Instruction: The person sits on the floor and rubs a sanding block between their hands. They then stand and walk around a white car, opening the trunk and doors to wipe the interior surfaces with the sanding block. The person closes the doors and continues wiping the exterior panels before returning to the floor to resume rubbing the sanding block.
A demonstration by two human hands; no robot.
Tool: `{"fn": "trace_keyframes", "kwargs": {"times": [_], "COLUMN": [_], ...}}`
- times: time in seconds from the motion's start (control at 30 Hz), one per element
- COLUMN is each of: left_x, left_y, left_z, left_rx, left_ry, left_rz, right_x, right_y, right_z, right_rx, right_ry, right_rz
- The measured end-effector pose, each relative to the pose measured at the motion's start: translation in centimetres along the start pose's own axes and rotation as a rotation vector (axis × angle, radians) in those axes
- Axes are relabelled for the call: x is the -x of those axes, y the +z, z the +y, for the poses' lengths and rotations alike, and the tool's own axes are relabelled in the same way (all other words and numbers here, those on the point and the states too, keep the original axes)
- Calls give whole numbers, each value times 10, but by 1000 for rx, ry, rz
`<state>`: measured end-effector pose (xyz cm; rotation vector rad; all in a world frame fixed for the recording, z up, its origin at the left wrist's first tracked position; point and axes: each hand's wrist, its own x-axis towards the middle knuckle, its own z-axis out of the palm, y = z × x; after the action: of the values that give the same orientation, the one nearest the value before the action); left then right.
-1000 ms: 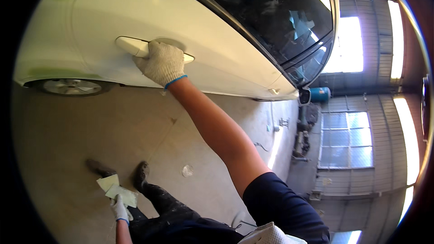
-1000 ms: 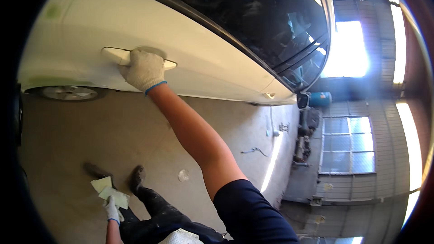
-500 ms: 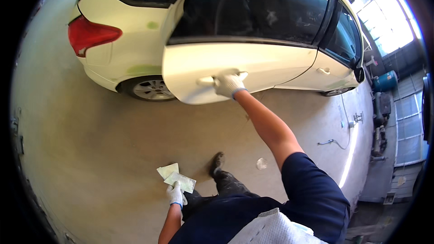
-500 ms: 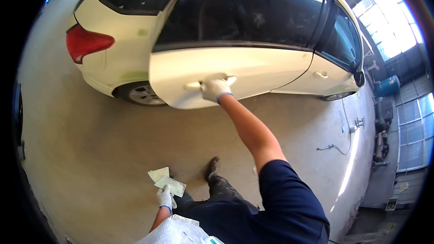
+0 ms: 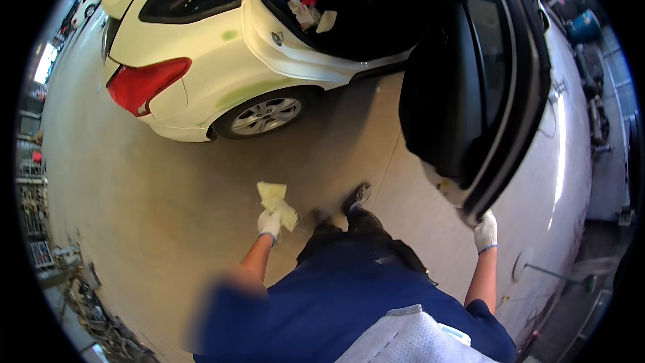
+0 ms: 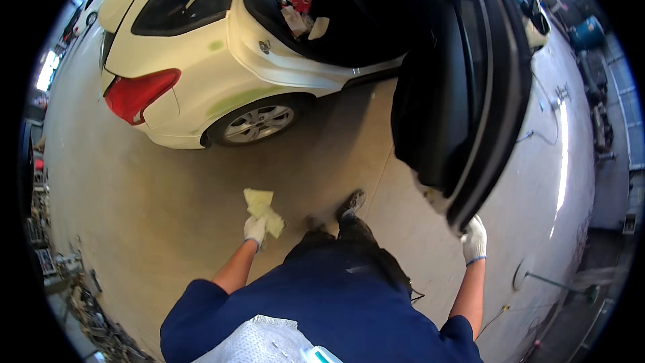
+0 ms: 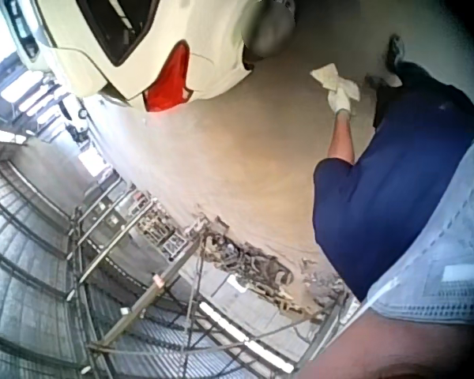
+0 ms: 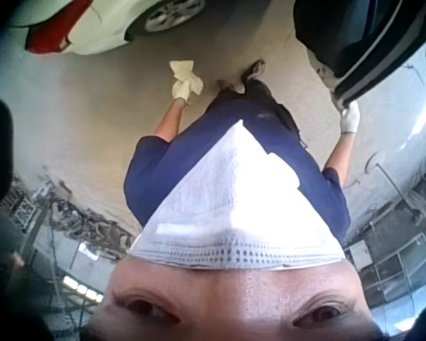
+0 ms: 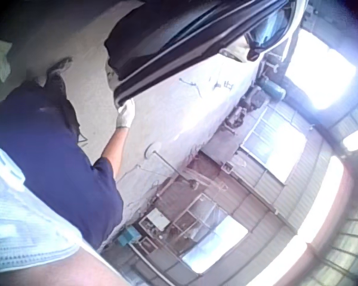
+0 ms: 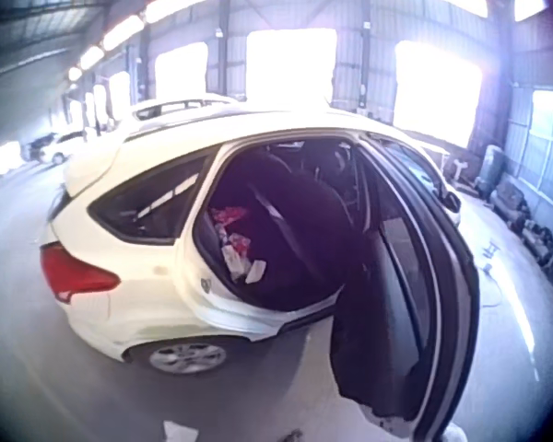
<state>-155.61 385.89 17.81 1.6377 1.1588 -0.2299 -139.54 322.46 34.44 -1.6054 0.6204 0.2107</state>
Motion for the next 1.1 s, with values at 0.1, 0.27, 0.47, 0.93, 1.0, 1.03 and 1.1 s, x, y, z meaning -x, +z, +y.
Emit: {"fn": "trace_keyframes", "kwargs": {"times": [0.1,0.27,0.47,0.93,1.0,1.03,1.1], "left_x": [-34,-54,-16,-202,-233,-239,-264], "left_y": [39,49,84,140,150,156,168], "left_z": [50,125,238,388,438,467,526], "left_rx": [-28,-97,-281,-128,-218,-246,-326], "left_ry": [100,221,316,260,258,297,327], "left_rz": [-116,-245,-369,-490,-577,-584,-610], "right_x": [22,40,-102,-280,-287,-297,-328], "right_y": [-100,52,228,484,526,544,584], "right_z": [113,148,20,-114,-137,-149,-161], "right_rx": [-105,25,754,414,246,126,-164], "right_ry": [281,583,-256,-91,36,81,99], "right_rz": [506,82,-477,-658,-689,-683,-610]}}
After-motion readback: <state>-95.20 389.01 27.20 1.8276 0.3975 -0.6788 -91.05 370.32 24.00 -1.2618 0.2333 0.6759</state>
